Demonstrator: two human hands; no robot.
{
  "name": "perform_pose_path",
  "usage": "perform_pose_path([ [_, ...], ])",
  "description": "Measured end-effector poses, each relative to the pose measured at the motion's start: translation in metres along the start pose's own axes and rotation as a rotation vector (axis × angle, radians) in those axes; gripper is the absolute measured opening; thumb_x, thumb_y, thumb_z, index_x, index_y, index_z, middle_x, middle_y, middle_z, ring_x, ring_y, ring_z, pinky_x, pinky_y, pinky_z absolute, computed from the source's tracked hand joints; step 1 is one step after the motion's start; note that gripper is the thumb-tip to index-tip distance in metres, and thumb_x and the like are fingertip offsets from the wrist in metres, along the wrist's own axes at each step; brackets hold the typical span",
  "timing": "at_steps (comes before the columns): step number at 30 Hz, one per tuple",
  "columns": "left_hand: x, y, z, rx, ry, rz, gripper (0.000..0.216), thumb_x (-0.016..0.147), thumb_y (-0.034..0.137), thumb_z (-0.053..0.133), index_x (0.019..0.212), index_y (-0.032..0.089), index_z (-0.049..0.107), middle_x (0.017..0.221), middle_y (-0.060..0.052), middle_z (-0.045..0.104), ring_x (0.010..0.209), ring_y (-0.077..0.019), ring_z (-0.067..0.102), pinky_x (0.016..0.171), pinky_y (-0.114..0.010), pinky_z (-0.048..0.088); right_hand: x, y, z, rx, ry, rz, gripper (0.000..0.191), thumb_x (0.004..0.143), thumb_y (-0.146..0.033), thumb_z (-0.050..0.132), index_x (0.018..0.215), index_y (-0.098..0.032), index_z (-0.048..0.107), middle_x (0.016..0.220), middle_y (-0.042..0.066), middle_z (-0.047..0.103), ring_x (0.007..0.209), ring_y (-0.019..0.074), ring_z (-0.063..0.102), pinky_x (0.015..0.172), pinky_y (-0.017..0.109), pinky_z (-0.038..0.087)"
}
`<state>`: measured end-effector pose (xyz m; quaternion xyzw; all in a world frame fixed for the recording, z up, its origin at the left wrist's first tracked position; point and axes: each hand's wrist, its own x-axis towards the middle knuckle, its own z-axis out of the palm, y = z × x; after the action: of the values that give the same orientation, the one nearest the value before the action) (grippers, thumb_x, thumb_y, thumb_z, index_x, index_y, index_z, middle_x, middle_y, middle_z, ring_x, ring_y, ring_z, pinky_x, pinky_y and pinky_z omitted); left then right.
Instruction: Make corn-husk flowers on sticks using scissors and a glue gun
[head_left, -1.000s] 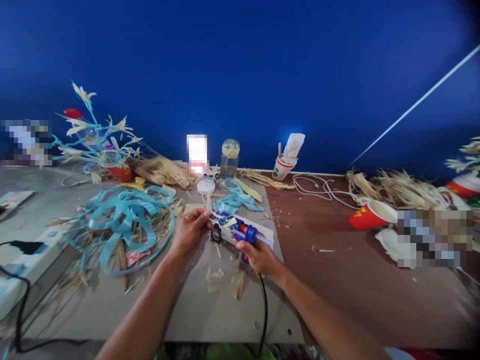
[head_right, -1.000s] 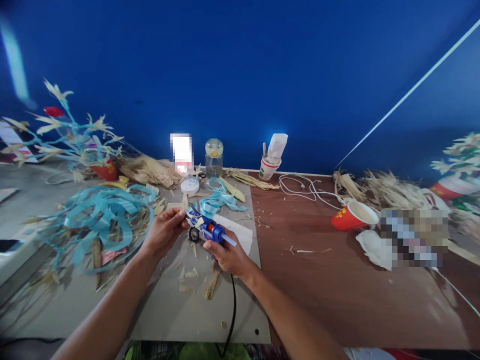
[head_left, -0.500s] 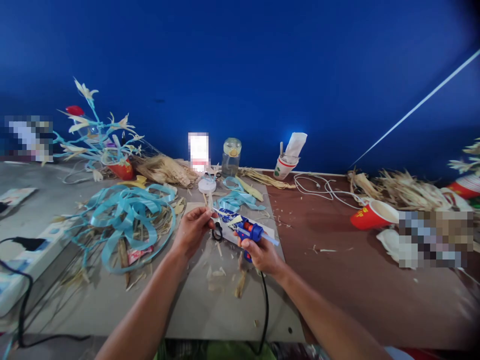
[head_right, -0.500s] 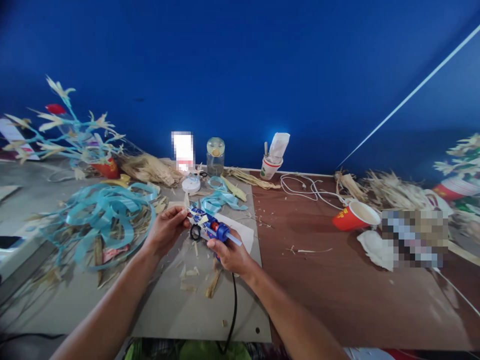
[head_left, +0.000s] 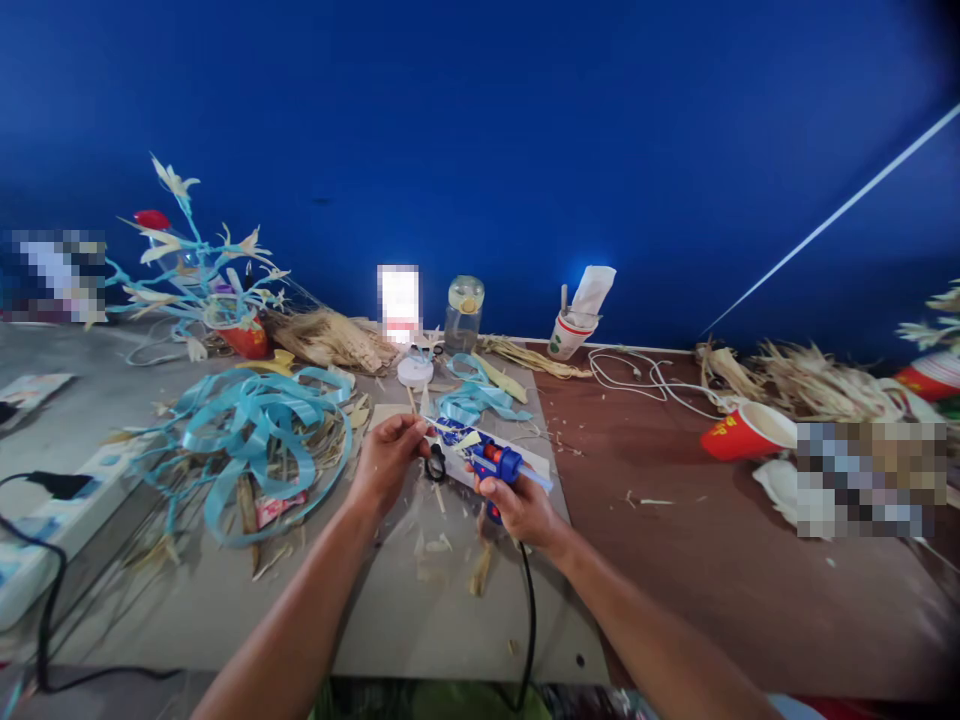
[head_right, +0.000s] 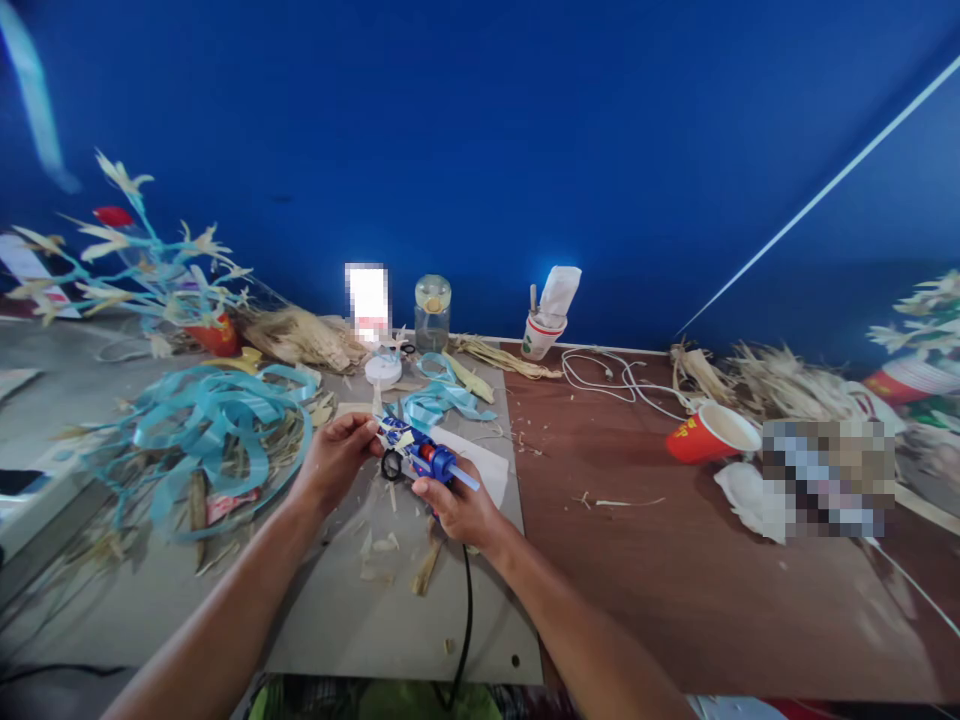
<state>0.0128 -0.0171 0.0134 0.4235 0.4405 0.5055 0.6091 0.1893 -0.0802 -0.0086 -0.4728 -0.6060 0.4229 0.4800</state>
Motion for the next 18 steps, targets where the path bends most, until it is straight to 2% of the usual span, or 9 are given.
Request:
perform_pose_path([
  [6,0.002,0.000,-0.004,-0.161,-0.009,-0.092,0.023,0.064,0.032,0.075,0.069,0.012,0.064,0.066,-0.003,0.064,0.050,-0.0054,0.049,0.052,-0.018,0.041,0.000,0.000,-0.003,0.029,0.035,-0.002,0.037,0.081,-0.053,0.051,0.087,-0.018,0.062,0.074,0.004,0.060,0.061,0.0145,0.052,0.057,0.027,0.044],
  [10,0.004,0.000,-0.007,-0.226,-0.040,-0.111,0.022,0.065,0.030,0.076,0.069,0.012,0.064,0.067,-0.003,0.064,0.050,-0.0049,0.049,0.053,-0.018,0.042,0.003,-0.010,-0.005,-0.049,0.066,-0.089,0.028,0.076,-0.042,0.059,0.091,-0.019,0.057,0.080,0.002,0.056,0.068,0.0146,0.050,0.063,0.027,0.042],
  [13,0.004,0.000,-0.006,-0.267,-0.058,-0.114,0.023,0.062,0.028,0.077,0.068,0.012,0.062,0.069,-0.003,0.065,0.050,-0.0046,0.047,0.053,-0.019,0.043,0.005,-0.017,-0.004,-0.125,0.082,-0.180,0.027,0.071,-0.036,0.063,0.090,-0.018,0.057,0.085,0.003,0.052,0.074,0.0152,0.048,0.068,0.028,0.041],
  [18,0.003,0.002,-0.004,-0.282,-0.053,-0.136,0.024,0.061,0.028,0.078,0.067,0.012,0.061,0.066,-0.002,0.063,0.048,-0.0042,0.046,0.052,-0.019,0.044,0.005,-0.024,-0.002,-0.240,0.148,-0.163,0.020,0.070,-0.028,0.064,0.086,-0.017,0.058,0.083,0.002,0.049,0.074,0.0149,0.047,0.068,0.028,0.041],
])
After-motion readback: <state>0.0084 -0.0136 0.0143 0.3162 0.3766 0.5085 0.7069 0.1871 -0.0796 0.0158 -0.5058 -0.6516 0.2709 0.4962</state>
